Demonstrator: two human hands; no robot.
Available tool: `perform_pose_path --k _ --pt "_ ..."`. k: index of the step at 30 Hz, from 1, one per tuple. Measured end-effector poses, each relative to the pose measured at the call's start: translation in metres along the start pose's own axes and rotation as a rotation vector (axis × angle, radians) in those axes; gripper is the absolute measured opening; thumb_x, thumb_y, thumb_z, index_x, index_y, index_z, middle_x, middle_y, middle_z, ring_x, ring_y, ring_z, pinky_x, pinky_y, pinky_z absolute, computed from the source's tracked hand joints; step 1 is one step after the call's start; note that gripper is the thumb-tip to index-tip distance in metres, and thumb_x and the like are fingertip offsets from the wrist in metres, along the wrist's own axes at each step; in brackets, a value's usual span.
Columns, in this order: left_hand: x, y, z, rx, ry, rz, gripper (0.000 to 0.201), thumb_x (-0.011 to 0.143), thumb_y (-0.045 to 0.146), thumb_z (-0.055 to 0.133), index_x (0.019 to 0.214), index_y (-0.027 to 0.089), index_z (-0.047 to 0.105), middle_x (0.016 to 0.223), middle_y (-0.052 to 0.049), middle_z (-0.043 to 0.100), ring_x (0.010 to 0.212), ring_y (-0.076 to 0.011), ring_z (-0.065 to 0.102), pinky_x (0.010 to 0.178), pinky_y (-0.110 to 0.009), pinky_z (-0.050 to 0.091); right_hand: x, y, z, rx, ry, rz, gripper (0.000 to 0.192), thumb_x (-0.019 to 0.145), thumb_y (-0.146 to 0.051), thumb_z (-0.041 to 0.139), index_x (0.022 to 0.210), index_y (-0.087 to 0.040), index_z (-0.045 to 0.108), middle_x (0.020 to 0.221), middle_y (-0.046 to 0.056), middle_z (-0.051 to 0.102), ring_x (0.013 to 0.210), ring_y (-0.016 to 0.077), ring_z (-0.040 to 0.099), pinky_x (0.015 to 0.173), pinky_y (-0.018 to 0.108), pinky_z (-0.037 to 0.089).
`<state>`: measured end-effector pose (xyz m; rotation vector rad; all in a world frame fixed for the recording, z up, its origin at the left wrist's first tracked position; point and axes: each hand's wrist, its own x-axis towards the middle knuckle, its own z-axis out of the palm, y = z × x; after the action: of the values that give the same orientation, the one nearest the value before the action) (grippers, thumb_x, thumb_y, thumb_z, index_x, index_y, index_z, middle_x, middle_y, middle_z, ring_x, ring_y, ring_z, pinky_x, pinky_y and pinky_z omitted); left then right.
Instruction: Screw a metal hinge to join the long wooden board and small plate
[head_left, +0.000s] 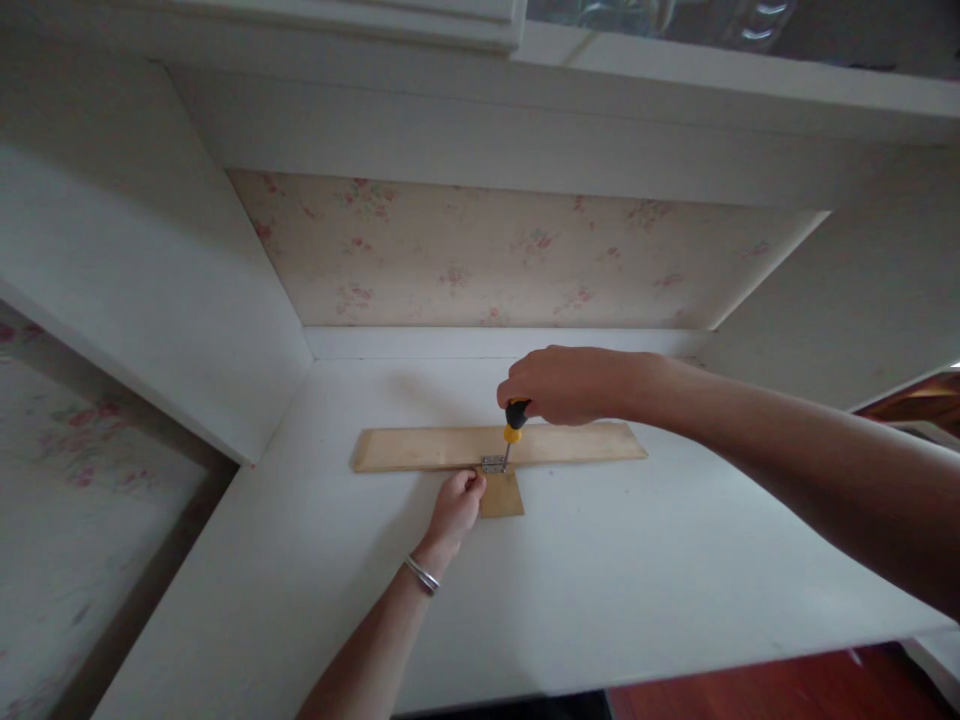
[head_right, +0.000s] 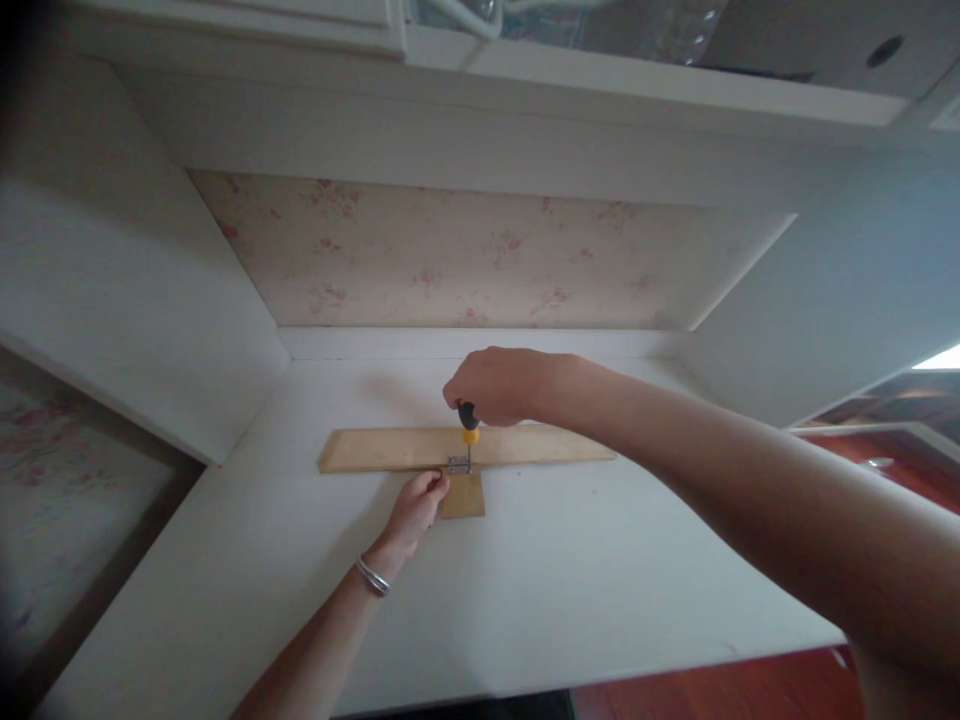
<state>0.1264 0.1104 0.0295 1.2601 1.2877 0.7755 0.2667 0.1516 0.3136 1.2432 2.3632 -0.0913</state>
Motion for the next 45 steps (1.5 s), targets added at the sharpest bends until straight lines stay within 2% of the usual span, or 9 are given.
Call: perform_pose_path --k 5,12,17,20,25,29,32,37,45 --pt "-0.001 0.0 0.0 -0.004 0.011 -0.001 0.025 0.079 0.038 0.05 0.071 0.015 0.055 0.056 0.004 0.043 0.046 -0.0071 0.033 0.046 -0.021 0.021 0.004 -0.001 0.002 -0.045 0.052 0.128 0.058 0.086 -0.059 0.03 0.108 -0.017 0.063 0.093 0.018 0.065 0.084 0.0311 0.061 0.064 0.038 0.041" --pt "-0.002 0.002 0.0 -0.017 0.016 -0.026 0.026 0.079 0.038 0.05 0.069 0.015 0.055 0.057 0.003 0.043 0.048 -0.0076 0.034 0.046 -0.02 0.021 0.001 -0.002 0.003 -0.063 0.013 0.031 0.033 0.084 -0.038 0.048 0.111 -0.023 0.06 0.096 0.013 0.065 0.085 0.0259 0.061 0.065 0.034 0.041" --pt "-0.002 0.003 0.0 -0.015 0.02 -0.024 0.027 0.079 0.039 0.051 0.068 0.015 0.054 0.056 0.003 0.042 0.049 -0.0077 0.033 0.046 -0.02 0.021 0.004 -0.004 0.002 -0.012 0.042 0.18 0.06 0.08 -0.064 0.041 0.118 -0.019 0.057 0.097 0.017 0.064 0.087 0.0324 0.061 0.064 0.038 0.041" --pt "-0.001 0.002 0.0 -0.011 0.016 -0.008 0.027 0.08 0.039 0.05 0.07 0.015 0.055 0.057 0.003 0.043 0.049 -0.0076 0.033 0.046 -0.02 0.021 0.002 -0.001 0.004 0.041 0.065 0.048 0.064 0.075 -0.052 0.057 0.132 -0.03 0.04 0.108 0.01 0.062 0.086 0.0273 0.061 0.062 0.033 0.04" --pt "-0.001 0.001 0.0 -0.016 0.021 0.004 0.025 0.079 0.038 0.051 0.07 0.015 0.055 0.058 0.003 0.045 0.048 -0.0075 0.034 0.047 -0.021 0.023 0.003 0.006 0.011 -0.053 0.077 -0.075 0.031 0.078 -0.016 0.051 0.107 -0.023 0.059 0.106 0.009 0.058 0.08 0.0191 0.059 0.061 0.028 0.036" --pt "-0.002 0.003 0.0 -0.021 0.016 0.0 0.025 0.079 0.038 0.051 0.066 0.016 0.052 0.054 0.004 0.041 0.046 -0.0074 0.033 0.047 -0.021 0.022 0.005 0.004 0.009 -0.065 0.065 -0.101 0.035 0.074 -0.005 0.047 0.102 -0.022 0.06 0.098 0.008 0.061 0.084 0.0192 0.059 0.065 0.028 0.037" --pt "-0.003 0.002 0.0 -0.014 0.016 0.0 0.026 0.079 0.038 0.05 0.068 0.016 0.052 0.055 0.005 0.04 0.046 -0.0072 0.033 0.047 -0.021 0.022 0.004 0.0 0.005 -0.081 0.03 0.02 0.026 0.084 -0.027 0.046 0.105 -0.02 0.061 0.094 0.012 0.063 0.084 0.0243 0.06 0.064 0.032 0.039" --pt "-0.001 0.0 0.0 -0.016 0.008 0.006 0.025 0.08 0.038 0.049 0.07 0.015 0.054 0.056 0.004 0.041 0.047 -0.007 0.032 0.047 -0.021 0.021 0.001 -0.006 0.002 0.016 0.017 0.14 0.059 0.082 -0.063 0.037 0.122 -0.022 0.052 0.1 0.014 0.064 0.086 0.0296 0.061 0.062 0.035 0.04" --pt "-0.001 -0.001 0.0 -0.021 0.008 0.002 0.026 0.08 0.04 0.05 0.072 0.015 0.055 0.059 0.003 0.044 0.048 -0.0072 0.034 0.047 -0.021 0.022 0.001 -0.002 0.005 -0.026 0.009 -0.209 0.042 0.076 -0.005 0.046 0.11 -0.024 0.06 0.111 0.007 0.059 0.085 0.0174 0.059 0.063 0.027 0.038"
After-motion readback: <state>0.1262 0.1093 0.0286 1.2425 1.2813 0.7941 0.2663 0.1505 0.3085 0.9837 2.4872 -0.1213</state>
